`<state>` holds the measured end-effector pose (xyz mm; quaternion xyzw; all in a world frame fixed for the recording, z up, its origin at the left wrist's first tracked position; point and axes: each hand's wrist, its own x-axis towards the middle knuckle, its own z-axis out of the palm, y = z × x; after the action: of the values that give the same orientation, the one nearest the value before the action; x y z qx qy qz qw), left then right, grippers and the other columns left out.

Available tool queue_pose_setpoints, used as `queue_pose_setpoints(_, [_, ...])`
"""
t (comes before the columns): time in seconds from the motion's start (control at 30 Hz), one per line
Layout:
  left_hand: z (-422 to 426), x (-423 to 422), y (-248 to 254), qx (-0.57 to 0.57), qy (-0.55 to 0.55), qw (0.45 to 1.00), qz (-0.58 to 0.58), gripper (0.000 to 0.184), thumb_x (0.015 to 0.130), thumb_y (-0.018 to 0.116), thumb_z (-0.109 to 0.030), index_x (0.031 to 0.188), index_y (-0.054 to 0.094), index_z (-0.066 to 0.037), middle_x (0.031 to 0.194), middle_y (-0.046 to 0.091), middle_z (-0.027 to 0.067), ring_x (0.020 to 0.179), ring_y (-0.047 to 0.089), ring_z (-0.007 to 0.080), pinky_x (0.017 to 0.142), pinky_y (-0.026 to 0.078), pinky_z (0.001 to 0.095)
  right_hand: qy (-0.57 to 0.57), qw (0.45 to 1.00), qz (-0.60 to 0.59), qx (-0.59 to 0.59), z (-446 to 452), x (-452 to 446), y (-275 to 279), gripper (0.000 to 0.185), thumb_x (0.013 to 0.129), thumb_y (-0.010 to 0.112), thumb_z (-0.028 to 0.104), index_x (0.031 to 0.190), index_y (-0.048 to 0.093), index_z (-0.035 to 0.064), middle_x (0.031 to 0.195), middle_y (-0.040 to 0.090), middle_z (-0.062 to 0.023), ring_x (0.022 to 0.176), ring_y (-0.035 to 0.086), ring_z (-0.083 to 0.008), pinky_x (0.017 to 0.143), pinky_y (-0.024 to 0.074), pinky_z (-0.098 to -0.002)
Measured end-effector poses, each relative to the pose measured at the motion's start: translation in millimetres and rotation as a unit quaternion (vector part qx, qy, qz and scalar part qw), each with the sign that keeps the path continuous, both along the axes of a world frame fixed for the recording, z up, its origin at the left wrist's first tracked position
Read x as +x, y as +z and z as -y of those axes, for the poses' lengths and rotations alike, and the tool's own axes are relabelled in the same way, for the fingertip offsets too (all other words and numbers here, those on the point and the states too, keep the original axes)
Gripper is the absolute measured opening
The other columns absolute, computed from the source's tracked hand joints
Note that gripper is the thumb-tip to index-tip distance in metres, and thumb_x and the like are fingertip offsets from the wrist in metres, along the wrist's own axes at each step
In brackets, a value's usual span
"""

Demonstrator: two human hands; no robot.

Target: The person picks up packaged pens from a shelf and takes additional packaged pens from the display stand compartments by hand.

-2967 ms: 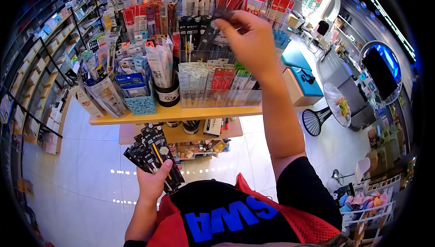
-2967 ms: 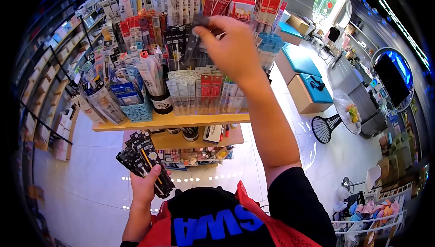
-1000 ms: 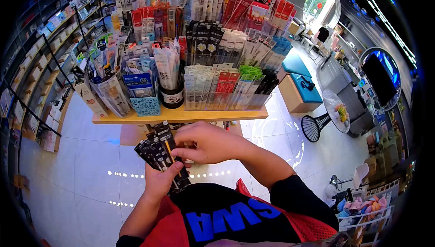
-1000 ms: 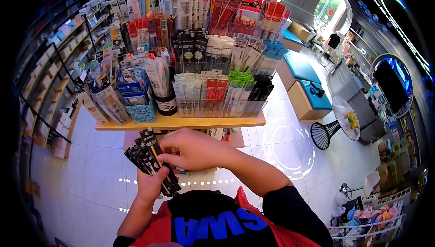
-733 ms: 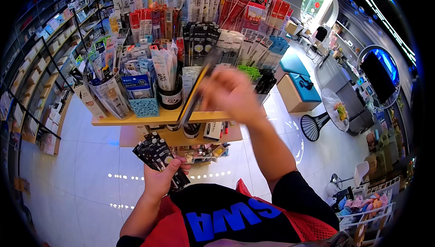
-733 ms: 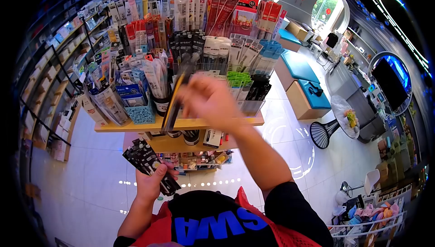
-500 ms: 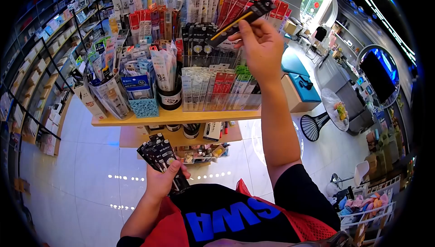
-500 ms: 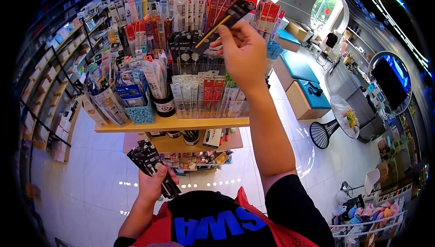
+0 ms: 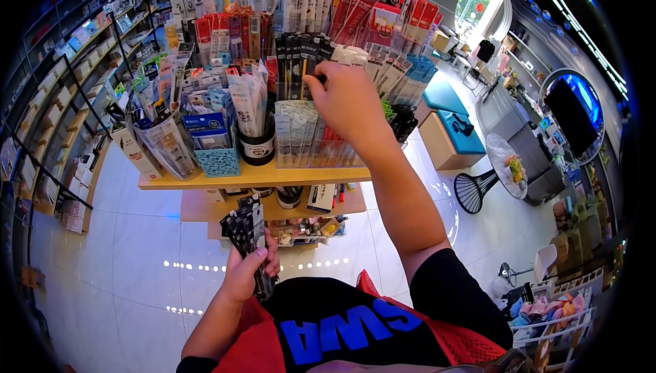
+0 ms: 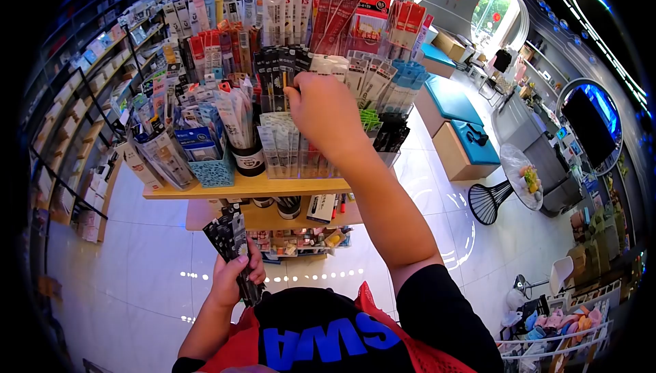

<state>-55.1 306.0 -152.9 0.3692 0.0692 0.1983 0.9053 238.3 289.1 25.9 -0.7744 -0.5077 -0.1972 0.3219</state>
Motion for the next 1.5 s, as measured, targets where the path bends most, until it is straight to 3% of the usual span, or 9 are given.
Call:
queue_pose_setpoints(0.13, [3,1,11,0.064,0.061,0.995,-0.056,0.027,0.1,0.053,-0.014,0.124,0.049,-0.002,0.091,0.062,0.0099,0.07,0.063,0.0203,0.06,0.055,0.0352,-0.007,0.997,0.003,0.075,2,-10,-1,0.022,0.091,0.07,0.022,0.1,0.069,0.0022,0.076,0.069,-0.0189,0.073,0.068,-0.0404,0.066,0.0539,-0.0474])
queue_pose_setpoints(0.27, [2,0,9,0.083,0.112,0.985,-0.1,0.027,0.1,0.059,-0.016,0.12,0.053,0.0,0.091,0.066,0.0133,0.074,0.072,0.0275,0.062,0.062,0.0402,0.077,0.972,-0.057,0.216,30,-43,-1,0.029,0.088,0.078,0.02,0.109,0.068,0.0026,0.065,0.056,-0.0038,0.051,0.053,-0.0179,0.052,0.0436,-0.0347])
queue_pose_setpoints(0.33, [3,0,14,0.082,0.125,0.983,-0.11,0.031,0.099,0.064,-0.019,0.121,0.053,0.001,0.093,0.068,0.0143,0.078,0.073,0.0283,0.065,0.064,0.0414,0.168,0.967,-0.188,0.028,54,-69,-17,0.029,0.086,0.08,0.023,0.104,0.069,0.0027,0.066,0.057,-0.002,0.054,0.052,-0.0103,0.052,0.0412,-0.0294])
queue_pose_setpoints(0.4, [5,4,21,0.099,0.136,0.981,-0.096,0.032,0.099,0.064,-0.019,0.122,0.053,0.001,0.095,0.069,0.0151,0.077,0.073,0.0278,0.064,0.064,0.0404,0.271,0.927,-0.222,-0.131,64,-95,-33,0.027,0.086,0.082,0.023,0.093,0.068,0.0009,0.073,0.061,-0.0047,0.058,0.056,-0.0106,0.054,0.0434,-0.0281])
queue_pose_setpoints(0.5, [4,8,19,0.118,0.145,0.979,-0.081,0.036,0.099,0.065,-0.021,0.125,0.053,0.001,0.097,0.07,0.0157,0.075,0.074,0.0271,0.064,0.064,0.0391,0.36,0.879,-0.296,-0.098,59,-109,-80,0.02,0.09,0.077,0.017,0.093,0.068,-0.0006,0.077,0.064,-0.0051,0.059,0.057,-0.0109,0.055,0.0454,-0.0293])
queue_pose_setpoints(0.7, [1,5,17,0.115,0.136,0.98,-0.088,0.028,0.101,0.064,-0.018,0.119,0.052,0.0,0.097,0.07,0.0167,0.072,0.074,0.0281,0.064,0.063,0.0378,0.278,0.77,-0.574,0.016,53,-91,-65,0.008,0.098,0.066,0.009,0.097,0.063,0.0012,0.08,0.068,-0.0069,0.062,0.068,-0.016,0.054,0.0516,-0.0249])
queue_pose_setpoints(0.9, [-5,1,-3,0.122,0.127,0.982,-0.064,0.02,0.102,0.063,-0.018,0.112,0.052,-0.004,0.081,0.062,0.0091,0.06,0.062,0.0182,0.056,0.053,0.0321,0.255,0.855,-0.25,0.377,40,-16,25,0.01,0.102,0.061,0.009,0.105,0.061,-0.001,0.09,0.071,-0.0096,0.073,0.072,-0.0152,0.058,0.0539,-0.0239])
queue_pose_setpoints(1.27, [-20,-18,-14,0.093,0.117,0.986,-0.068,0.02,0.102,0.063,-0.018,0.113,0.052,-0.005,0.076,0.057,0.0056,0.058,0.057,0.0147,0.057,0.052,0.0323,0.195,0.927,-0.189,0.258,-20,-3,19,0.012,0.098,0.066,0.009,0.099,0.066,-0.0027,0.08,0.072,-0.0079,0.07,0.072,-0.0111,0.06,0.0526,-0.0257])
queue_pose_setpoints(1.5, [-39,-29,-20,0.096,0.114,0.987,-0.06,0.028,0.1,0.067,-0.024,0.114,0.052,-0.003,0.079,0.06,0.0072,0.065,0.065,0.0197,0.061,0.055,0.0331,0.025,0.995,0.084,0.053,-26,-20,11,0.018,0.09,0.072,0.02,0.094,0.074,0.0024,0.09,0.07,-0.0163,0.083,0.068,-0.0351,0.073,0.0545,-0.0415])
